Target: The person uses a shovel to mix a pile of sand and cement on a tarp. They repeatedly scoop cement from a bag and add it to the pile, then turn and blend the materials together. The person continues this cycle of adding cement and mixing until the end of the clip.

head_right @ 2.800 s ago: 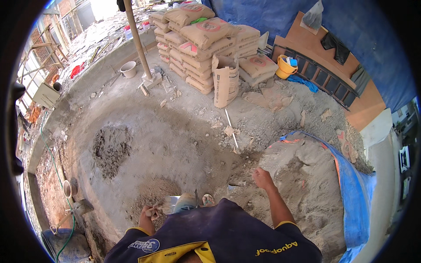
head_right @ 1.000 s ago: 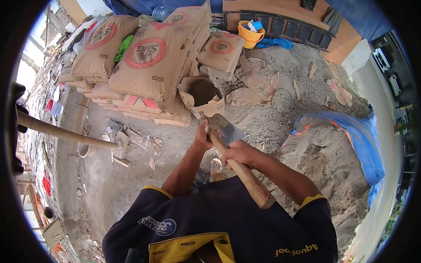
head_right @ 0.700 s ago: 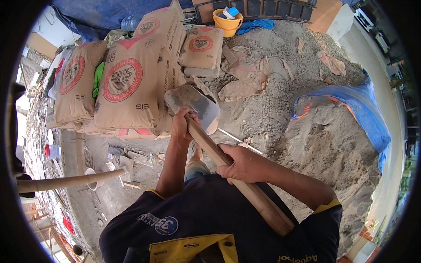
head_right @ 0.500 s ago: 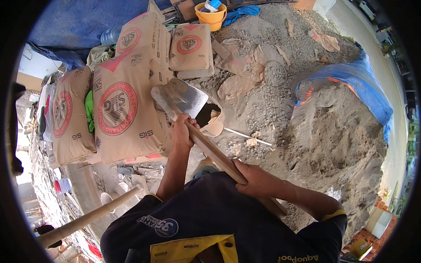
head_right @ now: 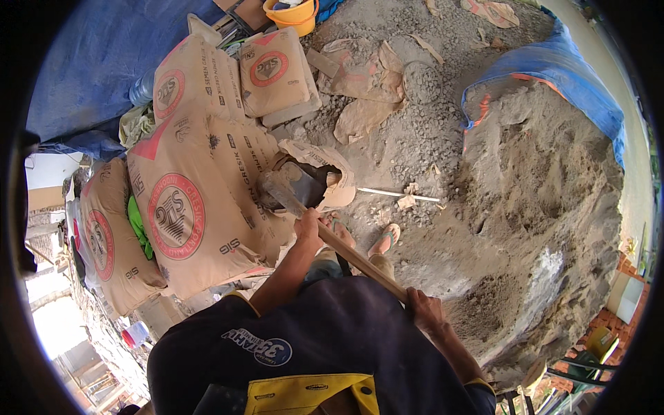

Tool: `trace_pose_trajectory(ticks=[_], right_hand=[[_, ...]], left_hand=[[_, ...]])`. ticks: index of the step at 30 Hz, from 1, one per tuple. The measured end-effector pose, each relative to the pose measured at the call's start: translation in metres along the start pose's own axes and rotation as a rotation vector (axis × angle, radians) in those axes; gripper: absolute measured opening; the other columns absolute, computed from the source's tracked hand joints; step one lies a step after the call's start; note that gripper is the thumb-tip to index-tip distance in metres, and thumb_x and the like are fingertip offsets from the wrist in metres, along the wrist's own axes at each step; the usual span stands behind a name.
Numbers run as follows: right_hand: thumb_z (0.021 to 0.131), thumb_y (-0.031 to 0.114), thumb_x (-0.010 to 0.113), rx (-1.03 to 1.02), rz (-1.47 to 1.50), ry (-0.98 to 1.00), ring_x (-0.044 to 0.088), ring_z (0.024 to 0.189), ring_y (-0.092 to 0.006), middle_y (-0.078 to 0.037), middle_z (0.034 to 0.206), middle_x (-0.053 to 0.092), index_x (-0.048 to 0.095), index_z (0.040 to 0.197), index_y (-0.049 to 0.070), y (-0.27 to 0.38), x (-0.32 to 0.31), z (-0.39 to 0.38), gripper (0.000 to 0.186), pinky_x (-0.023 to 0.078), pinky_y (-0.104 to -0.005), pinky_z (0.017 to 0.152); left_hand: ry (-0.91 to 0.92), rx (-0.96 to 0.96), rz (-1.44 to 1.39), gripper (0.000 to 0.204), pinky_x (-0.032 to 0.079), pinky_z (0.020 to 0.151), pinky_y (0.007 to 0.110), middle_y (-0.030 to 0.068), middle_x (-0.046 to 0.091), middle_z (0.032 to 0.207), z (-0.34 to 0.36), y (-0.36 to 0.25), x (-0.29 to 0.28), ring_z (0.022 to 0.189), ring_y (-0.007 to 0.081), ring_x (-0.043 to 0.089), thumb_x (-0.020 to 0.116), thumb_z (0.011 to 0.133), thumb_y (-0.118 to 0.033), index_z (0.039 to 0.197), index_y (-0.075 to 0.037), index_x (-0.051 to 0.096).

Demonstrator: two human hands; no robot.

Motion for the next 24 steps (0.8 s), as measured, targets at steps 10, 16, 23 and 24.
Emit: trace_pose_trajectory(ticks=[10, 16, 23, 24], right_hand=[[0.087, 0.015, 0.051, -0.026, -0.035, -0.028, 0.064, 0.070, -0.0398, -0.019, 0.084, 0.061, 0.047, 0.097, 0.006, -0.101, 0.105, 0.090, 0.015, 0.051, -0.0514, 0.058], [0.088, 0.017, 0.051, -0.055, 0.079, -0.076, 0.065, 0.074, -0.0411, -0.020, 0.089, 0.060, 0.047, 0.099, 0.004, -0.143, 0.173, 0.152, 0.018, 0.052, -0.0519, 0.063], [0.088, 0.015, 0.048, 0.056, 0.067, -0.045, 0.065, 0.072, -0.0402, -0.021, 0.088, 0.060, 0.047, 0.099, 0.007, -0.150, 0.211, 0.187, 0.014, 0.051, -0.0524, 0.059], [0.088, 0.014, 0.048, 0.072, 0.061, -0.021, 0.065, 0.071, -0.0402, -0.021, 0.087, 0.060, 0.047, 0.099, 0.007, -0.147, 0.208, 0.186, 0.013, 0.051, -0.0529, 0.058]], left_hand=[[-0.199, 0.229, 0.107, 0.016, 0.045, 0.050, 0.040, 0.0079, 0.048, 0.075, 0.079, 0.015, 0.013, 0.058, 0.0212, 0.052, 0.057, 0.076, -0.009, 0.089, -0.007, 0.047], [-0.299, 0.293, 0.084, 0.017, 0.047, 0.050, 0.036, 0.0072, 0.050, 0.073, 0.128, 0.018, 0.009, 0.061, 0.0187, 0.055, 0.058, 0.077, -0.010, 0.090, -0.010, 0.049], [-0.469, 0.728, 0.531, 0.034, 0.053, 0.060, 0.041, 0.0212, 0.060, 0.088, 0.191, 0.046, 0.010, 0.068, 0.0342, 0.063, 0.060, 0.081, -0.016, 0.102, 0.001, 0.040], [-0.608, 0.741, 0.733, 0.038, 0.053, 0.064, 0.043, 0.0244, 0.060, 0.091, 0.194, 0.050, 0.009, 0.073, 0.0374, 0.063, 0.060, 0.083, -0.019, 0.103, 0.004, 0.038]])
Point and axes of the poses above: each hand's wrist, its own z-axis towards the middle knuckle, its own x-axis out of the palm, y = z × x, the point moved 2 cm from there along z, towards the middle knuckle
